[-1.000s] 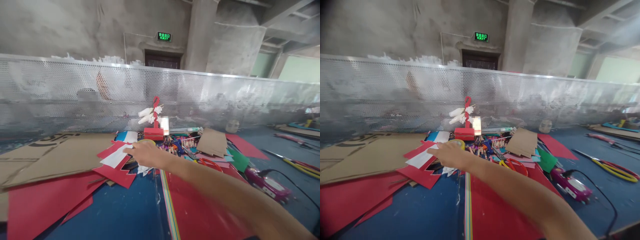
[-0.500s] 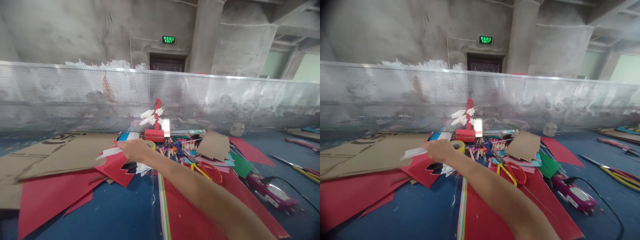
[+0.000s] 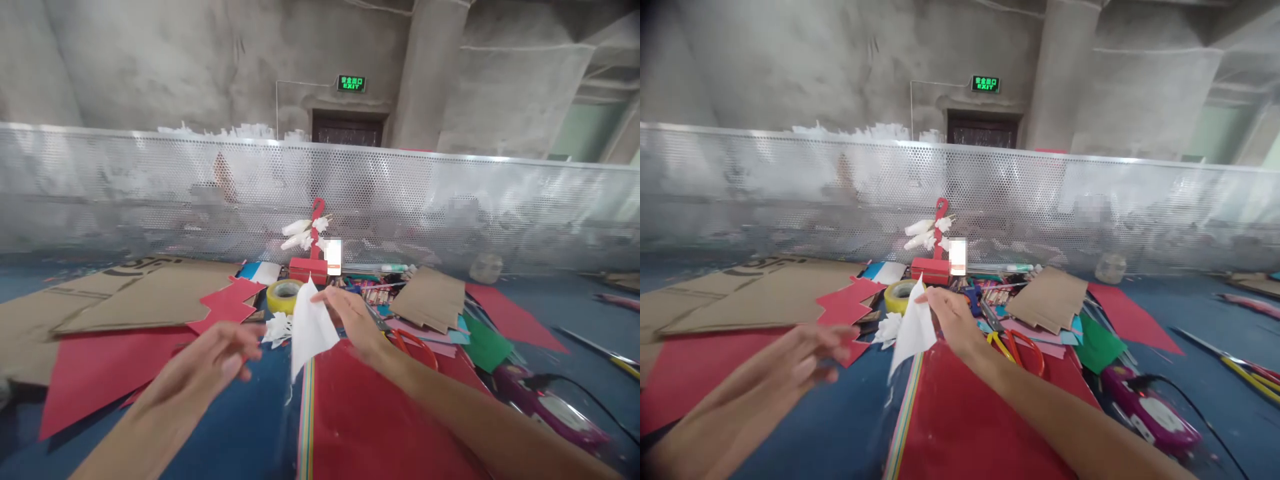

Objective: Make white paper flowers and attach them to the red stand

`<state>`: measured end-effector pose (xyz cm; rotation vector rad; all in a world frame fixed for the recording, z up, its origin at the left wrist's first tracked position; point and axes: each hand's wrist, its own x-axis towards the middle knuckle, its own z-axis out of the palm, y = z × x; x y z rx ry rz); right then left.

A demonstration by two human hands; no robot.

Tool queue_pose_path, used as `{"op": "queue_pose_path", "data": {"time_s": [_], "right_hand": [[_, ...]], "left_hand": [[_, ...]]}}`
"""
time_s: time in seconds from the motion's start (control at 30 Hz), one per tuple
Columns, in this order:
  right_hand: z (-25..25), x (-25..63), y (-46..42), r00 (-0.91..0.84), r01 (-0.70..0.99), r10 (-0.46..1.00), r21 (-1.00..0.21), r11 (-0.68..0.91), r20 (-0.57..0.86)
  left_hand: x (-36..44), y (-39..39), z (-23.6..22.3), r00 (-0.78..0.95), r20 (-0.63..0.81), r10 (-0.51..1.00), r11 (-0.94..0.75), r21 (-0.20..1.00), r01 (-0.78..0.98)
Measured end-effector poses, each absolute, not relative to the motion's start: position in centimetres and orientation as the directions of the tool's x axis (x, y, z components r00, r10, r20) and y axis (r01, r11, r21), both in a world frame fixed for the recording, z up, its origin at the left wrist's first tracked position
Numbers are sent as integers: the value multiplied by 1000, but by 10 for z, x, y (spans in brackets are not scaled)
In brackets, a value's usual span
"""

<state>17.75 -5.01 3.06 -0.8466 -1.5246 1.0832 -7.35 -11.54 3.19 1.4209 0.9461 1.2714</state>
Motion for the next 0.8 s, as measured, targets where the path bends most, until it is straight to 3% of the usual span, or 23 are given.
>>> {"op": "queue_pose_path", "data": {"time_s": [0.23, 0.33, 0.4, 0.5, 0.8], "right_hand": [[38, 175, -33, -129, -75, 899, -908, 411, 418], [37, 171, -22, -125, -114, 871, -879, 463, 475], [34, 171, -15, -101, -116, 860, -864, 490, 501], [30, 174, -5, -44, -88, 857, -856, 509, 514], [26, 185, 11, 20, -105, 873, -867, 487, 488]], "left_hand": [[-1, -69, 40, 287, 83, 954, -18, 975, -223], [26, -53, 35, 180, 74, 981, 4, 917, -398], [39, -42, 34, 73, 79, 994, -32, 867, -496], [51, -25, 33, -37, 96, 995, -101, 855, -508], [81, 18, 44, -302, 373, 877, -464, 819, -338]]}}
